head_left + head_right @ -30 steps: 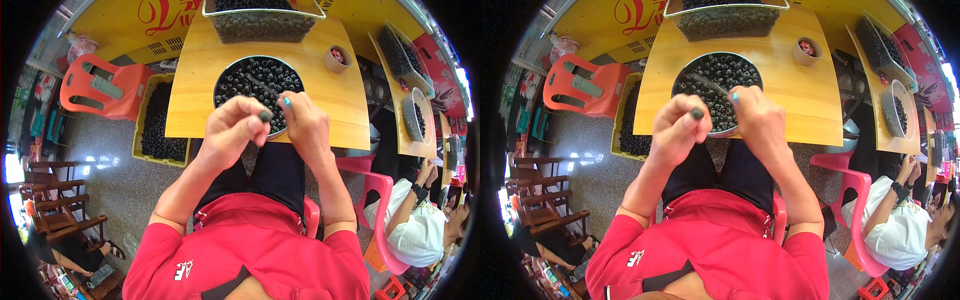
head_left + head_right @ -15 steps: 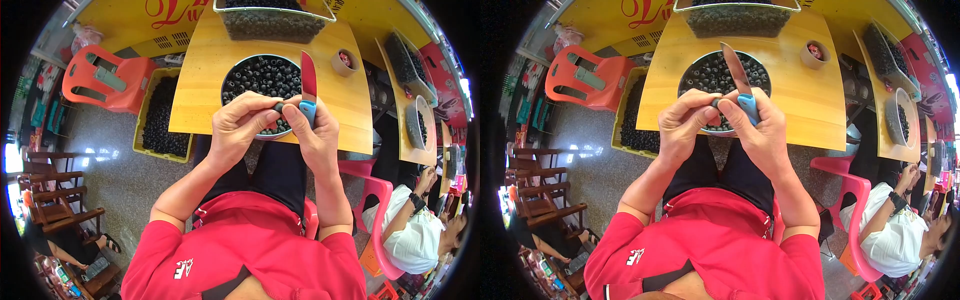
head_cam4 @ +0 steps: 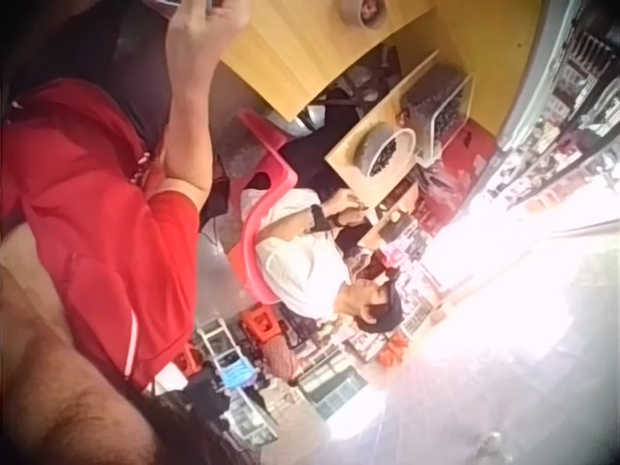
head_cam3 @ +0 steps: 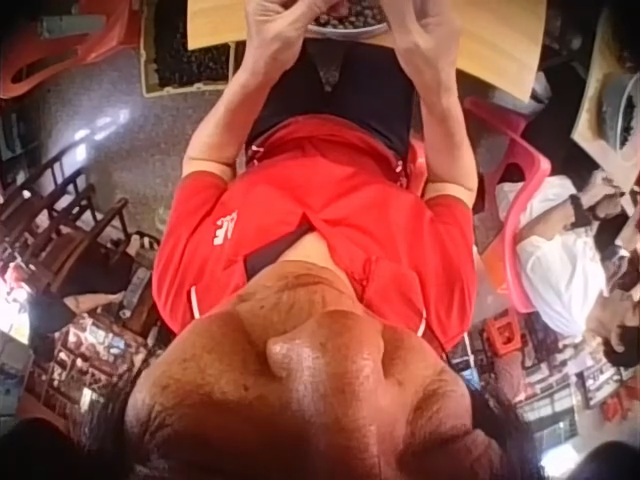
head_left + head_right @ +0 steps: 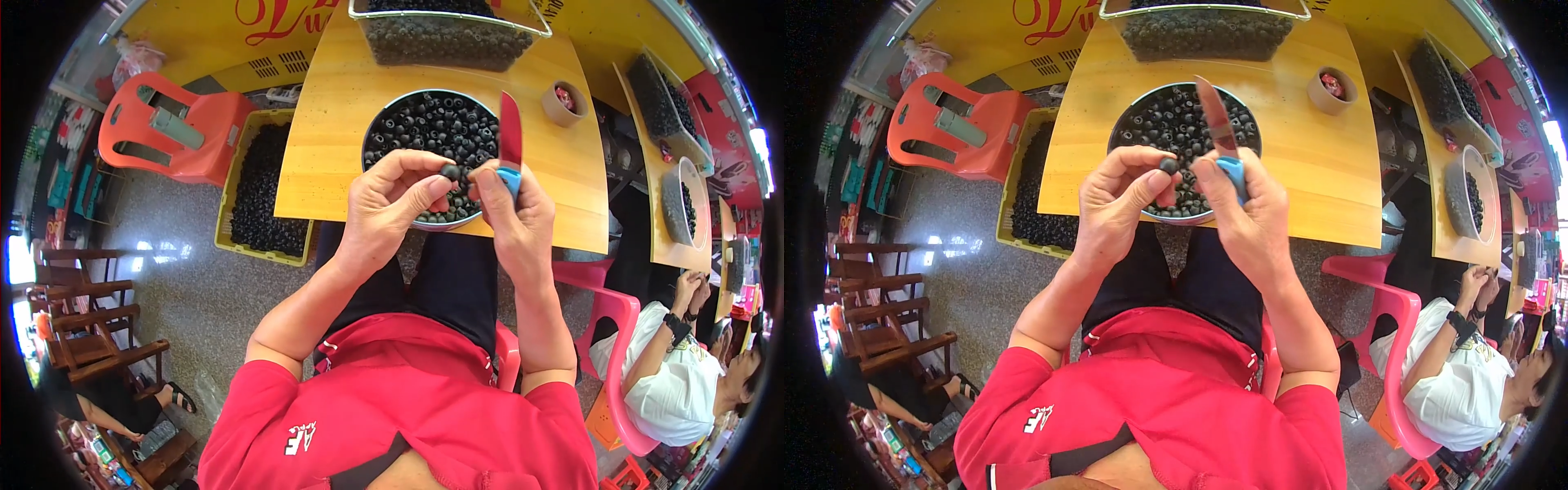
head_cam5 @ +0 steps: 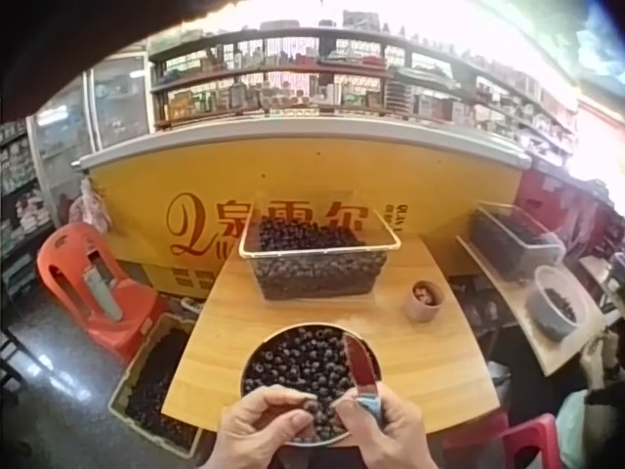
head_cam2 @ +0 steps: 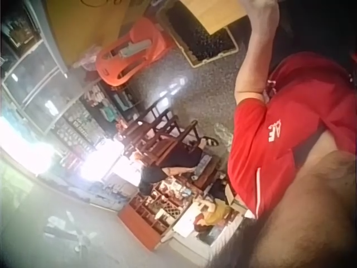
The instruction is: Using a small knife to pit or cut small black fruit at a table.
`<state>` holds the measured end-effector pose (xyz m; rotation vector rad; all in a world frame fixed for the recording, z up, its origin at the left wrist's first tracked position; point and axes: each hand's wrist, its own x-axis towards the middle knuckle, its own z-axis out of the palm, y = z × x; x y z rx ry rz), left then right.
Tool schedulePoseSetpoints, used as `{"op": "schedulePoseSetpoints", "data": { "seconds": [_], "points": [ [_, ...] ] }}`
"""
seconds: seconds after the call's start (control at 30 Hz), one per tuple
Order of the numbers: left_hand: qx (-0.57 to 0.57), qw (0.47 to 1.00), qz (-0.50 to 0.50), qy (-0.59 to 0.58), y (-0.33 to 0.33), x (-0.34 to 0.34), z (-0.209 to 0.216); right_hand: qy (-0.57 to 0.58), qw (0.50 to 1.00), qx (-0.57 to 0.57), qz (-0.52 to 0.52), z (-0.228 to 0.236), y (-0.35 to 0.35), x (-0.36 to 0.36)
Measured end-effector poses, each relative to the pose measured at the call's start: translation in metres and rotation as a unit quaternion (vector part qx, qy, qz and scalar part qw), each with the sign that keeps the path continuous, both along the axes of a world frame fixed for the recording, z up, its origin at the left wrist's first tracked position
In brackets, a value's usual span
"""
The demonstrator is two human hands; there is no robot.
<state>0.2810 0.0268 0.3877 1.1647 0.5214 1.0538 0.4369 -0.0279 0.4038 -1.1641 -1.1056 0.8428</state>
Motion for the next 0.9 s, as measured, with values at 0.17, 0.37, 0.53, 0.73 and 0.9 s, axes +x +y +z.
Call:
{"op": "schedulePoseSetpoints", "data": {
  "seconds": [0.17, 0.37, 0.53, 0.73, 0.9],
  "points": [
    [0.077, 0.984, 0.155, 0.043, 0.022, -0.042, 0.002, -0.028, 0.996, -0.040, -0.070, -0.002, -0.011, 0.025],
    [0.093, 0.896, 0.359, 0.243, 0.086, -0.156, -0.065, 0.006, 0.996, -0.062, -0.071, -0.016, -0.012, 0.048],
    [0.042, 0.777, 0.414, 0.472, 0.126, -0.258, -0.158, 0.019, 0.997, -0.059, -0.055, -0.022, -0.009, 0.047],
    [0.101, 0.763, 0.465, 0.437, 0.137, -0.275, -0.171, -0.010, 0.996, -0.066, -0.053, -0.020, -0.009, 0.042],
    [0.247, 0.861, 0.330, 0.298, 0.111, -0.154, -0.047, -0.018, 0.994, -0.086, -0.072, -0.025, -0.015, 0.047]
  ]
}}
